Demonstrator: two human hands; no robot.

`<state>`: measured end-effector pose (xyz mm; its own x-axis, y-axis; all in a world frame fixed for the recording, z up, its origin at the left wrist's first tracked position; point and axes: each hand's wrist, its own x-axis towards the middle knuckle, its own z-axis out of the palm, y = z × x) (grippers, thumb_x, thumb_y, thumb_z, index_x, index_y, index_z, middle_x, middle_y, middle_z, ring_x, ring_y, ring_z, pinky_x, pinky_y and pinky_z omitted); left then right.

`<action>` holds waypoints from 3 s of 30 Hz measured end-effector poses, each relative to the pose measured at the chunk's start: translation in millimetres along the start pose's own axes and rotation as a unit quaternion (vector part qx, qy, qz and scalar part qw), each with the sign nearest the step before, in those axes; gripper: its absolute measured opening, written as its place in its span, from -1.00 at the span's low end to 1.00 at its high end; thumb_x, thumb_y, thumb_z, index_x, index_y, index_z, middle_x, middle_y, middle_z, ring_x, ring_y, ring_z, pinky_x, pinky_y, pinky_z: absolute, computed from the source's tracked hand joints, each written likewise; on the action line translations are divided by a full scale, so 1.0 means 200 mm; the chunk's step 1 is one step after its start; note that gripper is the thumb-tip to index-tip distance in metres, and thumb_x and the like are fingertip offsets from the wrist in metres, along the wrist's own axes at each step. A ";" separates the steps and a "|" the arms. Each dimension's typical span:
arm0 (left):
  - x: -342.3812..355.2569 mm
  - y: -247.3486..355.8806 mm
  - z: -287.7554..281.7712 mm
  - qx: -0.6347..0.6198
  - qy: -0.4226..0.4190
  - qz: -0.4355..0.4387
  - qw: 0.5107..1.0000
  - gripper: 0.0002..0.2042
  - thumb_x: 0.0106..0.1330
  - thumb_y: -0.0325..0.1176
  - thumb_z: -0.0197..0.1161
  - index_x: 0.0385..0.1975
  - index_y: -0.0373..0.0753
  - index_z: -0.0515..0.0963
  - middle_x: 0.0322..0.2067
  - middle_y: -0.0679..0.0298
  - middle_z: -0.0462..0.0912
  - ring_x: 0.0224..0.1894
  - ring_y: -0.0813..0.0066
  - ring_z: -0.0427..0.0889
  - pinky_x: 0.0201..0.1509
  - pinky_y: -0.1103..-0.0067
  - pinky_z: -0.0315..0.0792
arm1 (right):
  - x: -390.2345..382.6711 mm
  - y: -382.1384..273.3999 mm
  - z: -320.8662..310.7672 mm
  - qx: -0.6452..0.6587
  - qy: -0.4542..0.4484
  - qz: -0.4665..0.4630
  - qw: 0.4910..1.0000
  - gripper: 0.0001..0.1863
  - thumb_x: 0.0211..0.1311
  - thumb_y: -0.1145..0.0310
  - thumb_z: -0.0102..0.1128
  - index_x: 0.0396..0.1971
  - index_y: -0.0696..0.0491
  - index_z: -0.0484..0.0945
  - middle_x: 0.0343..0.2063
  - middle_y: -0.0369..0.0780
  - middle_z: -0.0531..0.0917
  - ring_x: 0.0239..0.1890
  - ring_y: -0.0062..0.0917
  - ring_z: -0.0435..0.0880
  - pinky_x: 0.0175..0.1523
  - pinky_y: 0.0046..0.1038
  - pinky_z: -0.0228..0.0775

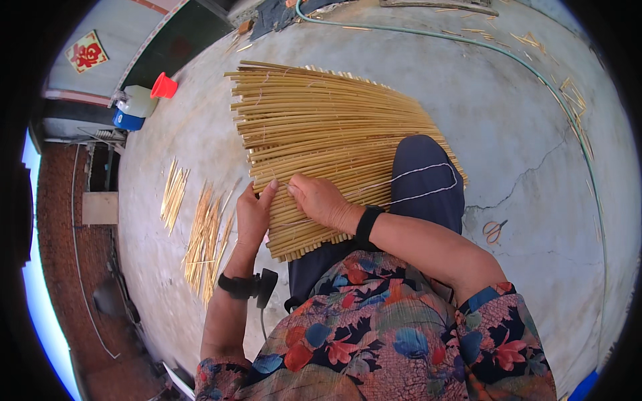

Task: Tying thin bamboo sticks together with white string to assemble a mat or screen.

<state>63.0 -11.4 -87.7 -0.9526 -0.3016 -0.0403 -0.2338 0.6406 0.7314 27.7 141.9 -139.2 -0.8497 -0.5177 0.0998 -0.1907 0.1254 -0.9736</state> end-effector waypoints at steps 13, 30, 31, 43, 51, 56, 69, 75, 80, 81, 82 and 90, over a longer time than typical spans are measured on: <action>0.01 -0.06 0.01 -0.017 0.001 0.023 1.000 -0.60 0.23 -0.14 0.24 -0.20 -0.43 0.52 -0.42 -0.01 0.66 -0.37 0.21 0.67 -0.27 0.45 0.48 | -0.09 0.00 -0.43 -0.122 0.072 -0.063 0.988 -0.75 0.27 0.29 0.03 -0.33 0.19 0.56 -0.54 -0.24 0.59 -0.48 -0.56 0.57 -0.28 -0.45 0.43; -0.01 -0.01 0.00 0.004 -0.005 0.021 1.000 -0.62 0.26 -0.20 0.21 -0.20 -0.49 0.50 -0.43 0.03 0.65 -0.40 0.42 0.65 -0.33 0.54 0.48 | 0.04 0.05 -0.13 0.159 0.027 0.155 0.975 -0.73 0.41 0.28 -0.18 -0.40 0.15 0.40 -0.59 -0.30 0.49 -0.55 -0.67 0.48 -0.42 -0.60 0.41; -0.01 -0.01 0.00 0.004 -0.003 0.021 1.000 -0.62 0.26 -0.19 0.21 -0.20 -0.49 0.50 -0.43 0.03 0.66 -0.40 0.42 0.65 -0.32 0.54 0.48 | 0.05 0.05 -0.12 0.160 0.025 0.156 0.974 -0.73 0.41 0.28 -0.18 -0.40 0.15 0.40 -0.59 -0.30 0.49 -0.55 -0.67 0.48 -0.42 -0.60 0.41; -0.02 0.03 0.01 -0.050 -0.006 -0.015 0.999 -0.67 0.23 -0.21 0.24 -0.23 -0.41 0.51 -0.41 0.04 0.66 -0.36 0.30 0.66 -0.26 0.50 0.47 | 0.01 0.04 -0.07 0.173 0.007 0.082 0.981 -0.73 0.37 0.28 -0.14 -0.43 0.15 0.39 -0.59 -0.25 0.53 -0.52 -0.56 0.53 -0.35 -0.52 0.41; -0.01 -0.04 0.01 -0.058 -0.013 -0.009 0.998 -0.65 0.25 -0.17 0.23 -0.25 -0.41 0.50 -0.46 0.11 0.64 -0.43 0.38 0.61 -0.31 0.52 0.44 | 0.06 -0.04 -0.02 0.040 -0.015 -0.015 0.999 -0.78 0.36 0.33 -0.11 -0.41 0.16 0.39 -0.58 -0.22 0.53 -0.50 -0.49 0.54 -0.32 -0.47 0.40; -0.07 -0.08 -0.14 -0.182 -0.095 -0.061 0.977 -0.54 0.34 0.00 0.06 -0.25 -0.40 0.49 -0.45 0.18 0.59 -0.41 0.41 0.57 -0.32 0.55 0.45 | 0.07 -0.04 -0.02 0.049 -0.028 0.013 0.998 -0.76 0.38 0.32 -0.11 -0.40 0.16 0.40 -0.59 -0.27 0.51 -0.51 -0.59 0.51 -0.33 -0.52 0.40; -0.19 -0.06 -0.20 -0.170 -0.148 -0.109 0.968 -0.48 0.40 0.05 -0.11 -0.19 -0.41 0.46 -0.40 0.18 0.56 -0.40 0.49 0.56 -0.32 0.60 0.48 | 0.08 -0.06 -0.03 0.020 -0.021 0.023 0.999 -0.77 0.32 0.31 -0.09 -0.42 0.16 0.42 -0.61 -0.16 0.56 -0.50 -0.37 0.59 -0.32 -0.40 0.40; -0.16 -0.05 -0.09 -0.009 -0.099 -0.047 0.994 -0.51 0.38 0.02 -0.04 -0.27 -0.43 0.46 -0.54 0.16 0.51 -0.48 0.46 0.50 -0.42 0.49 0.38 | 0.08 -0.06 -0.02 0.018 -0.012 0.018 1.000 -0.76 0.32 0.30 -0.08 -0.41 0.17 0.42 -0.61 -0.15 0.56 -0.49 -0.35 0.58 -0.31 -0.39 0.39; -0.23 -0.07 -0.07 -0.082 -0.053 0.027 0.995 -0.53 0.40 0.00 -0.05 -0.25 -0.42 0.45 -0.54 0.19 0.49 -0.48 0.52 0.46 -0.40 0.50 0.38 | 0.08 -0.05 -0.02 0.031 -0.005 0.012 0.999 -0.75 0.36 0.30 -0.09 -0.41 0.17 0.42 -0.62 -0.26 0.50 -0.54 -0.59 0.49 -0.38 -0.52 0.37; -0.23 -0.05 -0.09 -0.140 -0.062 -0.035 0.988 -0.53 0.40 -0.01 -0.05 -0.23 -0.42 0.45 -0.52 0.21 0.49 -0.48 0.54 0.45 -0.38 0.53 0.39 | 0.08 -0.06 -0.02 0.015 -0.007 0.011 1.000 -0.76 0.36 0.30 -0.08 -0.41 0.17 0.42 -0.63 -0.25 0.51 -0.54 -0.59 0.49 -0.37 -0.52 0.37; -0.22 -0.04 -0.10 -0.197 -0.070 -0.096 0.973 -0.54 0.40 -0.02 -0.04 -0.21 -0.42 0.45 -0.51 0.23 0.49 -0.47 0.55 0.44 -0.36 0.55 0.40 | 0.08 -0.06 -0.03 -0.001 -0.008 0.010 1.000 -0.76 0.36 0.31 -0.08 -0.41 0.17 0.42 -0.63 -0.25 0.51 -0.54 -0.58 0.50 -0.37 -0.51 0.37; -0.29 -0.09 -0.02 -0.139 -0.068 -0.038 0.987 -0.69 0.29 -0.33 0.18 -0.09 -0.40 0.38 -0.30 0.15 0.60 -0.27 0.53 0.57 -0.18 0.59 0.45 | 0.08 -0.06 -0.03 0.006 -0.007 0.003 1.000 -0.77 0.33 0.31 -0.09 -0.41 0.16 0.42 -0.62 -0.18 0.54 -0.50 -0.41 0.55 -0.32 -0.42 0.38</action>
<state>122.4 -8.8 -96.0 -0.9561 -0.2318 -0.1796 -0.2612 0.3952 0.8807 13.8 136.2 -124.3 -0.8439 -0.5287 0.0911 -0.1800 0.1191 -0.9764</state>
